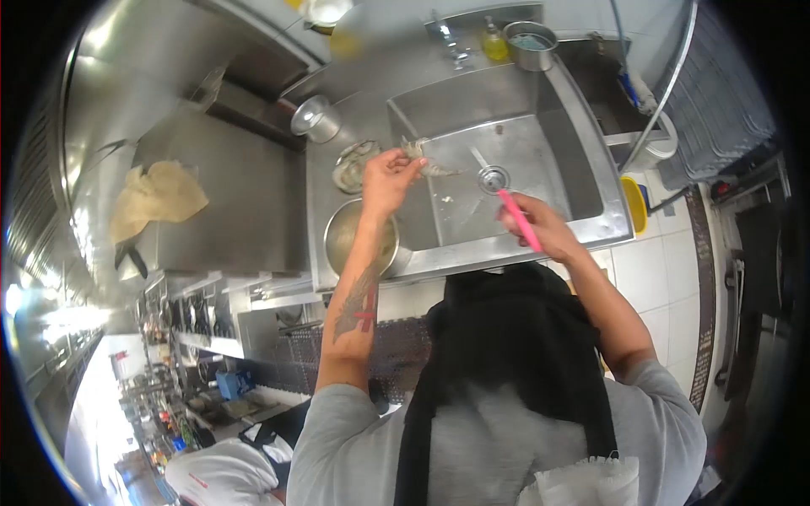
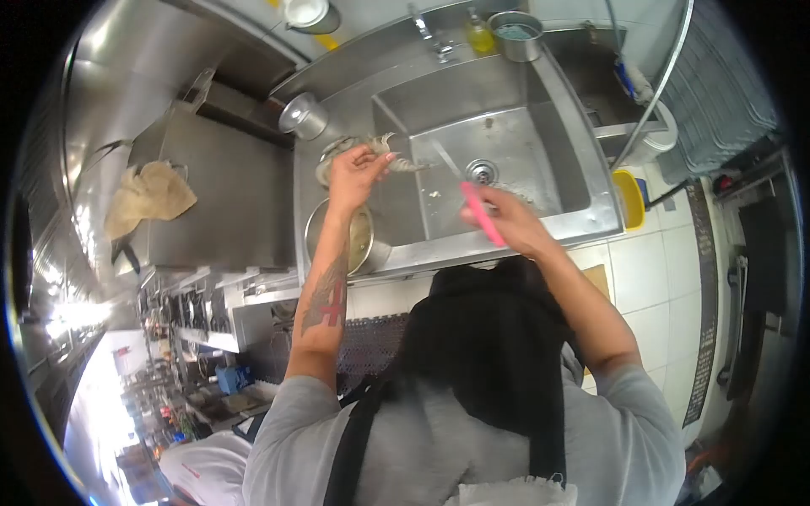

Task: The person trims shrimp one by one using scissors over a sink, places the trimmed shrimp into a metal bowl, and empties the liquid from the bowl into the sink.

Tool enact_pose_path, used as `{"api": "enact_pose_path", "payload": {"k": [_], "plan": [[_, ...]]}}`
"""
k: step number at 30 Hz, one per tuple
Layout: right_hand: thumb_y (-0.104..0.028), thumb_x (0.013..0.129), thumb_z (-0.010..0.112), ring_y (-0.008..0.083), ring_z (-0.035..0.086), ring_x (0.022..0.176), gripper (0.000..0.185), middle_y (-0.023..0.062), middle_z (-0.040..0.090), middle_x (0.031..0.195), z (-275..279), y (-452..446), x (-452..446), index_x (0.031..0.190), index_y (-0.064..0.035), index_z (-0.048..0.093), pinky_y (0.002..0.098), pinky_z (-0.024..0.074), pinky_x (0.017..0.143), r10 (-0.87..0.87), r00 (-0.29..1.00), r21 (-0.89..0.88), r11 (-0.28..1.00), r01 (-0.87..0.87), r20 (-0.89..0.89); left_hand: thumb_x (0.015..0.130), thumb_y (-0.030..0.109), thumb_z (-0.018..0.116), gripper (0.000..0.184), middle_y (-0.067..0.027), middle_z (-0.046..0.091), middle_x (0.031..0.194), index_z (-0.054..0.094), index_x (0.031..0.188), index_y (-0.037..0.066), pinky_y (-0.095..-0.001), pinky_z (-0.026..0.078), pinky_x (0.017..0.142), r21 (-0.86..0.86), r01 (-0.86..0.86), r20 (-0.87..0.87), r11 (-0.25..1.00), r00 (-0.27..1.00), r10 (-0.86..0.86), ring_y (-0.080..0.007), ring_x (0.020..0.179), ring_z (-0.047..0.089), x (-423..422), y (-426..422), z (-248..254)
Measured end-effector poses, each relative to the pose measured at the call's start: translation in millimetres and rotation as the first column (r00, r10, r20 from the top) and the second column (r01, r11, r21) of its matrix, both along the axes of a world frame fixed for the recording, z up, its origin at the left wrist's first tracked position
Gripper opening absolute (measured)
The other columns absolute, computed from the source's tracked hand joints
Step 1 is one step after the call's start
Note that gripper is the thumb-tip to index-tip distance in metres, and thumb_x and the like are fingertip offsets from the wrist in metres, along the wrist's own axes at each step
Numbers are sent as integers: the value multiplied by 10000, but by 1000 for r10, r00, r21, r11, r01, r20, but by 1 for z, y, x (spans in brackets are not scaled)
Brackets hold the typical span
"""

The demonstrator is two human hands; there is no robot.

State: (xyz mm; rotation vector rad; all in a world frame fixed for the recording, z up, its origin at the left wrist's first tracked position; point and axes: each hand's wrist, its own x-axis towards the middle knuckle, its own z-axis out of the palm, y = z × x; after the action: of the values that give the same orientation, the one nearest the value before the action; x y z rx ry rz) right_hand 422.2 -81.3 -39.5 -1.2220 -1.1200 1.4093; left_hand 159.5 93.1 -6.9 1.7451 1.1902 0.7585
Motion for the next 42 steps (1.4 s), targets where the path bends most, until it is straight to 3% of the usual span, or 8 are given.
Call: {"api": "enact_pose_path", "payload": {"k": [5,14,16,19,24,26,34,42], "plan": [[-535,849,784,169,576,749,546,58,595,803,32,18,-14,996,-27,648,354,451,664,48,927,-29,999,-40,372,911,122,771,170,-53,733,791,703,914,-34,-251,531,650,-109,21,233,994,973,5,-123,720,694,51,-7,-19],[-593,807,795,248,585,732,612,126,608,794,30,10,-12,945,-12,661,385,452,690,4,915,-69,997,26,403,884,112,740,185,-98,747,764,750,1011,-23,-292,528,661,84,23,34,996,999,-26,-132,681,690,65,-22,-17],[-593,805,797,244,584,730,616,121,609,791,21,14,-11,946,-9,662,380,451,689,0,912,-54,998,24,410,861,173,757,234,-127,719,733,770,1050,37,-333,519,647,190,69,-287,979,958,-12,-189,632,678,66,-27,-10],[-582,796,810,234,583,724,612,111,610,781,17,22,-4,945,-6,666,369,452,688,78,909,-115,993,-33,410,841,223,771,265,-146,695,724,782,1067,85,-363,513,644,212,74,-384,974,923,13,-249,614,662,69,-35,-1],[-542,762,855,218,572,701,589,93,602,758,-9,29,4,922,-6,670,359,450,675,112,960,-136,988,-79,257,841,213,773,253,-78,586,572,785,1028,43,-319,435,554,312,107,-341,944,940,6,-137,513,512,62,-29,-16],[-543,701,896,238,596,711,627,112,616,768,4,20,4,899,3,663,368,467,682,-19,890,-78,995,61,455,839,224,776,267,-81,606,586,781,1022,30,-318,444,563,320,96,-346,942,938,22,-141,518,525,60,-25,-22],[-610,620,916,303,644,754,736,165,642,786,9,12,-11,877,23,641,401,500,714,-98,807,51,995,84,582,807,231,779,272,-181,682,750,748,940,-4,-418,527,697,304,3,-385,953,915,120,-355,686,669,76,-38,-9],[-719,630,843,339,678,764,818,183,667,778,3,19,-4,849,43,643,416,521,730,-39,835,-77,992,96,549,818,197,772,232,-185,678,808,750,946,5,-443,526,703,452,72,-389,889,913,123,-367,737,673,84,-41,-31]]}}
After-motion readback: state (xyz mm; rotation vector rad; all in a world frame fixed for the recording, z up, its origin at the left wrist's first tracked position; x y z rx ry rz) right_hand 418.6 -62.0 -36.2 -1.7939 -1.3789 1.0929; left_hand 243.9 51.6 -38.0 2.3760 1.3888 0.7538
